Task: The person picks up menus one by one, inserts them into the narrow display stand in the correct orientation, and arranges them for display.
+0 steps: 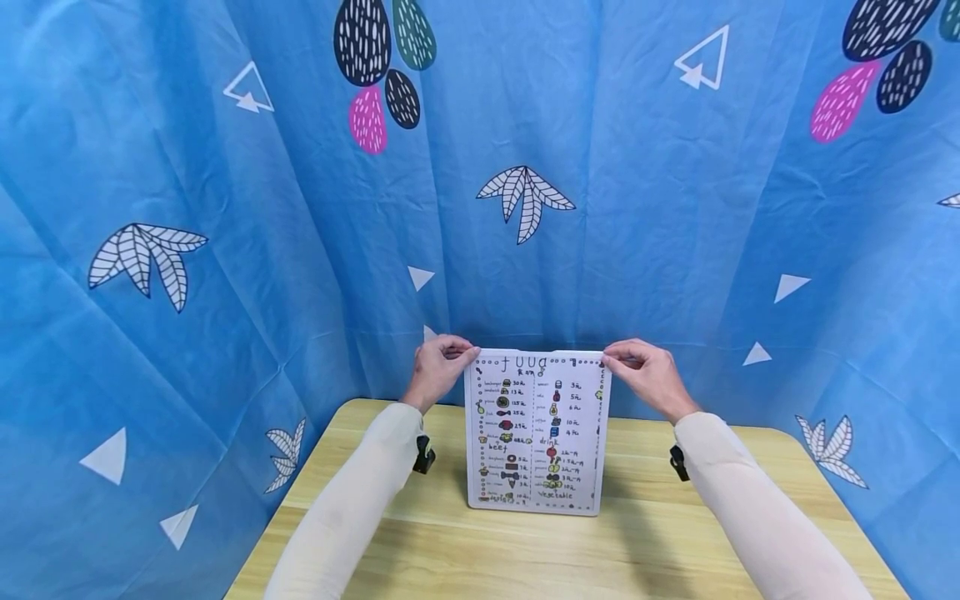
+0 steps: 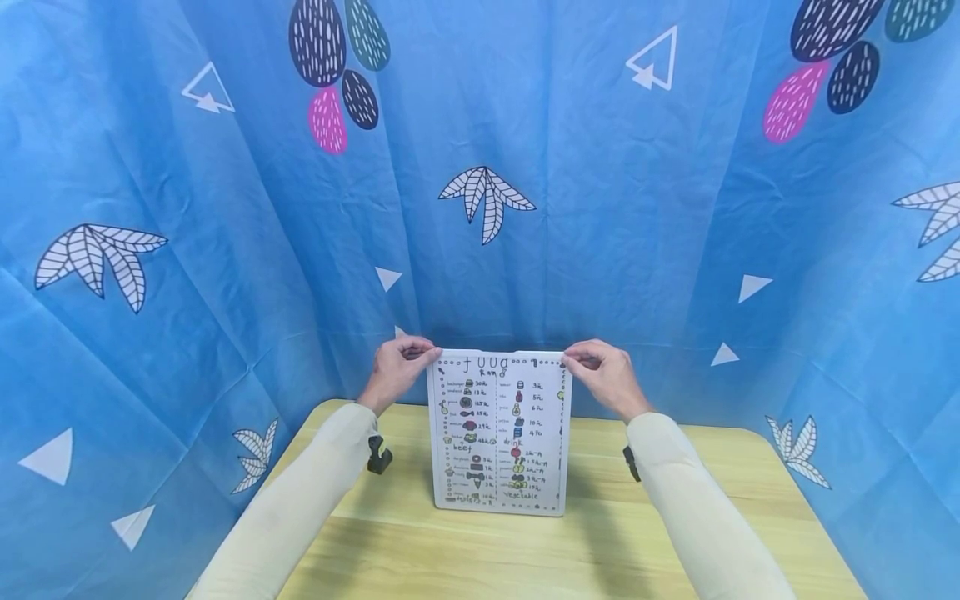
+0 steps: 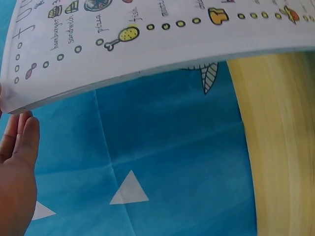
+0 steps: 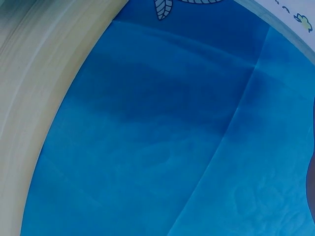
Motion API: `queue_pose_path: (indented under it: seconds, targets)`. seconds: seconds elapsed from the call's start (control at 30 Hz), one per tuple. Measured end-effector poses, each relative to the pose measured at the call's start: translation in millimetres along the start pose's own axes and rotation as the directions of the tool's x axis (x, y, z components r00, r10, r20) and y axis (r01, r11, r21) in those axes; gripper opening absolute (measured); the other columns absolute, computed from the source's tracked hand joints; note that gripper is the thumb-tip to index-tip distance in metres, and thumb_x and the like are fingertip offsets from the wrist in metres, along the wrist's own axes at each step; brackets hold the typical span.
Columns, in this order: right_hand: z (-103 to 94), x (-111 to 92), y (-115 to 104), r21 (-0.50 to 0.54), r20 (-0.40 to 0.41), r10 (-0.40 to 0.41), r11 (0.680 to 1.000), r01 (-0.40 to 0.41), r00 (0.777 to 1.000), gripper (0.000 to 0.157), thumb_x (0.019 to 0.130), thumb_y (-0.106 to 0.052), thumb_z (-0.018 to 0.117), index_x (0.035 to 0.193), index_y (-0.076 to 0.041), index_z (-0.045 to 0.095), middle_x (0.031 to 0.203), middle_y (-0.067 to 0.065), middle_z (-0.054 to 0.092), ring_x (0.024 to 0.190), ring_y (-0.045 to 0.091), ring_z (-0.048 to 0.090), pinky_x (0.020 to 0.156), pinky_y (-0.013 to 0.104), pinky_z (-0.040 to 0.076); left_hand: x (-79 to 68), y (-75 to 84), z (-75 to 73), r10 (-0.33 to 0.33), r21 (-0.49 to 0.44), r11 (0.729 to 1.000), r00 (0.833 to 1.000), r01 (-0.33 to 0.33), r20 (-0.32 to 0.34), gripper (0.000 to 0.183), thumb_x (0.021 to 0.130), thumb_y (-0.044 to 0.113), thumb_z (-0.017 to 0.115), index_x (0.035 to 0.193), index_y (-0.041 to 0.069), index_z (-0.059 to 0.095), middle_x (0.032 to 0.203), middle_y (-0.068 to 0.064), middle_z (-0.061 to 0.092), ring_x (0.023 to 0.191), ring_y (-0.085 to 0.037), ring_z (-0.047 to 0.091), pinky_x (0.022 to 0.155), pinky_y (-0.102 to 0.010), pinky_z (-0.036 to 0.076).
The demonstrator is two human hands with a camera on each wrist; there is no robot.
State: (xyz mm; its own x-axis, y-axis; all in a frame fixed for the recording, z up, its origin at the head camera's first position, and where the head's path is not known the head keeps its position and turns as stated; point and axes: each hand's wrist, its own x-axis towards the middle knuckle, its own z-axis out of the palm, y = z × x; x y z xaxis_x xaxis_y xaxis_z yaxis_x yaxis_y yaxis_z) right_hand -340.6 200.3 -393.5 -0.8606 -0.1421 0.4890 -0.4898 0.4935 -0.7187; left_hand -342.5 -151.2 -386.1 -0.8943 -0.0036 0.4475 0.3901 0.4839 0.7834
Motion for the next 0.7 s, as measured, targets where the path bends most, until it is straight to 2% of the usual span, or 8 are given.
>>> queue_pose_path:
  seconds: [0.27, 0.43, 0.53, 0.6, 0.7]
  targets:
    - [-1.1, -2.3, 0.9, -0.023, 0.008, 0.028, 0.999, -0.028, 1.0, 0.023, 0.095, -0.026, 0.072, 0.106, -0.006, 0.076, 0.111, 0.008, 0.071, 0.09, 0.017, 0.069, 0.074, 0.016, 0.053, -0.4, 0.0, -0.7, 0.058, 0.062, 0.996, 0.998, -0.058, 0.009, 0.01, 0.09, 0.02, 0.078, 0.09, 0.01, 0.077, 0.095, -0.003, 0.066, 0.089, -0.018, 0.068, 0.083, -0.034, 0.057]
    - [-3.5, -4.0, 3.2, -0.033, 0.004, 0.04, 0.999, -0.04, 0.999, 0.024, 0.095, -0.028, 0.071, 0.107, -0.008, 0.076, 0.112, 0.008, 0.071, 0.091, 0.019, 0.069, 0.074, 0.016, 0.052, -1.5, -2.3, -2.4, 0.054, 0.051, 0.997, 0.998, -0.055, 0.025, 0.014, 0.09, 0.021, 0.077, 0.096, 0.008, 0.076, 0.098, -0.004, 0.068, 0.089, -0.018, 0.068, 0.082, -0.032, 0.057]
    - [-5.9, -6.6, 4.1, -0.05, 0.016, 0.045, 0.998, -0.044, 0.999, 0.025, 0.096, -0.03, 0.07, 0.108, -0.008, 0.075, 0.112, 0.008, 0.071, 0.093, 0.019, 0.068, 0.075, 0.018, 0.052, -4.7, -4.1, -6.8, 0.042, 0.045, 0.998, 0.998, -0.044, 0.043, 0.018, 0.091, 0.021, 0.076, 0.102, 0.006, 0.075, 0.102, -0.007, 0.069, 0.093, -0.021, 0.068, 0.084, -0.036, 0.057]
    - [-8.2, -9.1, 4.4, -0.065, 0.033, 0.046, 0.997, -0.044, 0.998, 0.027, 0.097, -0.03, 0.069, 0.111, -0.007, 0.074, 0.112, 0.009, 0.07, 0.095, 0.022, 0.067, 0.078, 0.024, 0.054, -7.5, -6.2, -11.1, 0.029, 0.071, 0.997, 0.998, -0.034, 0.064, 0.023, 0.092, 0.022, 0.076, 0.107, 0.005, 0.074, 0.107, -0.011, 0.069, 0.1, -0.027, 0.067, 0.089, -0.041, 0.055]
    - [-13.3, -14.6, 3.9, -0.102, 0.087, 0.036, 0.994, -0.027, 0.996, 0.031, 0.097, -0.028, 0.068, 0.117, -0.004, 0.071, 0.117, 0.014, 0.068, 0.105, 0.031, 0.066, 0.087, 0.04, 0.055, -13.2, -8.5, -19.2, -0.011, 0.169, 0.986, 0.993, -0.009, 0.118, 0.033, 0.093, 0.028, 0.074, 0.118, 0.006, 0.071, 0.12, -0.012, 0.066, 0.115, -0.031, 0.061, 0.097, -0.047, 0.05]
